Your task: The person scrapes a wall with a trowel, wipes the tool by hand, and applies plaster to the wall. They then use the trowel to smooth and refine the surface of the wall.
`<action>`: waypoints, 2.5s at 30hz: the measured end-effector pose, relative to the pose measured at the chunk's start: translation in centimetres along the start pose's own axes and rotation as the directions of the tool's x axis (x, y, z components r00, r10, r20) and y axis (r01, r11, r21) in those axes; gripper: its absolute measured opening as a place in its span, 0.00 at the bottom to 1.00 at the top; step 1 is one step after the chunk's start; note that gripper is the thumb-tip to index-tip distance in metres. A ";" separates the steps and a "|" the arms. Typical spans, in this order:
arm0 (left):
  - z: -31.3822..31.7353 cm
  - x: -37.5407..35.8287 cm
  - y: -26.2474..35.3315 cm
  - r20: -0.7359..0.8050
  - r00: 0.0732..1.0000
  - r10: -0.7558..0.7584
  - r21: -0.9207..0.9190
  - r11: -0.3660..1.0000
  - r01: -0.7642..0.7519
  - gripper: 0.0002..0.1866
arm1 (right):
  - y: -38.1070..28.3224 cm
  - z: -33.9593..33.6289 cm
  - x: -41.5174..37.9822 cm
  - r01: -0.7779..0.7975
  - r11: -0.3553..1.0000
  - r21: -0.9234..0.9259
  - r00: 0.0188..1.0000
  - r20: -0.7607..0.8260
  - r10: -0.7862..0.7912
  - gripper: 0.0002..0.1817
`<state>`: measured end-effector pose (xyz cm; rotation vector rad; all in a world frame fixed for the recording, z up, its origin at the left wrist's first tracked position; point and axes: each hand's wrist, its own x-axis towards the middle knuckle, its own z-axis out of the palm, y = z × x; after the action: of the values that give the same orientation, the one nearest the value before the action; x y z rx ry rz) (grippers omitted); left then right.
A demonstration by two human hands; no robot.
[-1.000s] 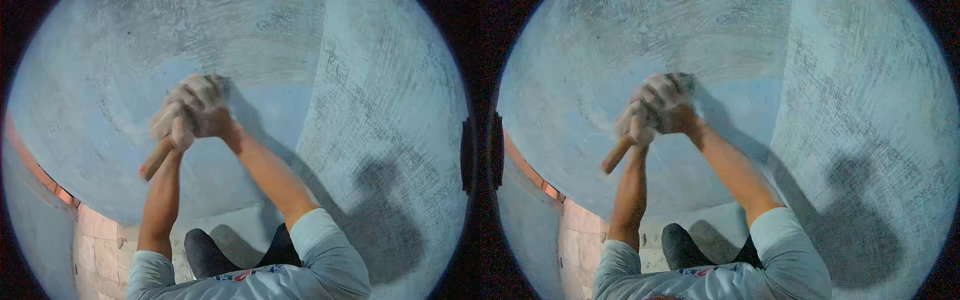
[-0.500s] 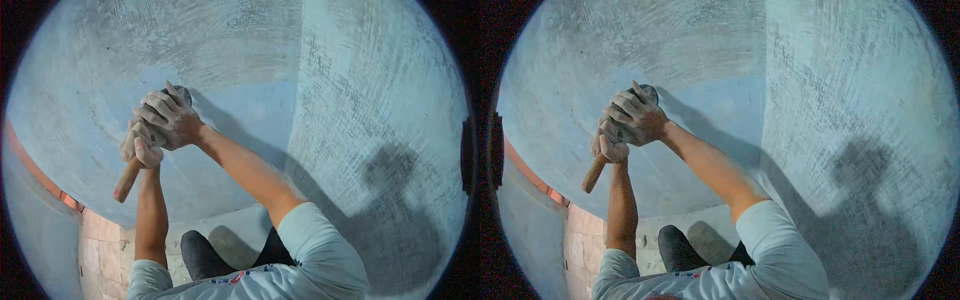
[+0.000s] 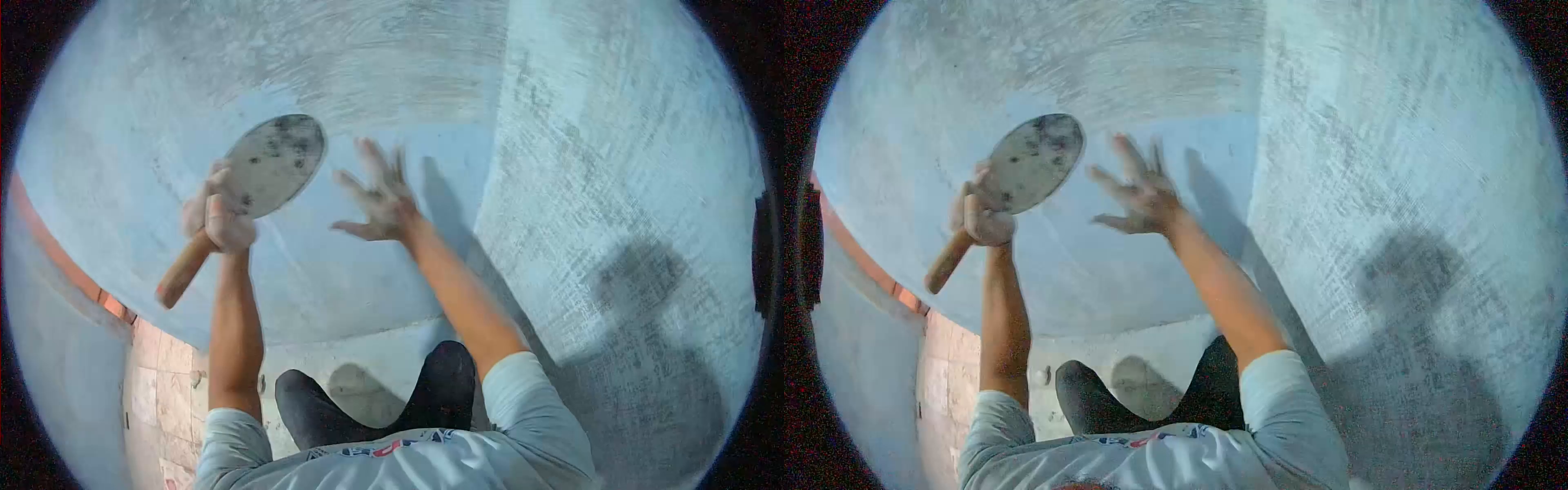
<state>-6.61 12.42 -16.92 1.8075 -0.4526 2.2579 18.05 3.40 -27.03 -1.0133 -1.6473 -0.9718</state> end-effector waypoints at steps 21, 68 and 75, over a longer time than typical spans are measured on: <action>7.8 4.0 0.3 0.237 0.956 0.173 0.069 0.978 -0.195 0.19 | 3.2 -1.2 -11.5 -0.276 0.886 -0.373 0.917 0.175 0.360 0.45; 0.9 -1.1 0.9 0.309 0.935 0.173 0.143 0.964 -0.226 0.19 | 1.9 -3.1 -12.2 -0.254 0.855 -0.451 0.782 0.424 0.456 0.47; 3.5 1.2 2.2 0.260 0.940 0.221 -0.028 0.975 -0.221 0.20 | 2.9 -3.3 -13.2 -0.199 0.900 -0.387 0.847 0.393 0.357 0.48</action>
<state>-4.47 9.06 -15.29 2.1653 -0.7352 2.1586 24.65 -1.05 -38.45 -1.7777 -1.6617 -0.8664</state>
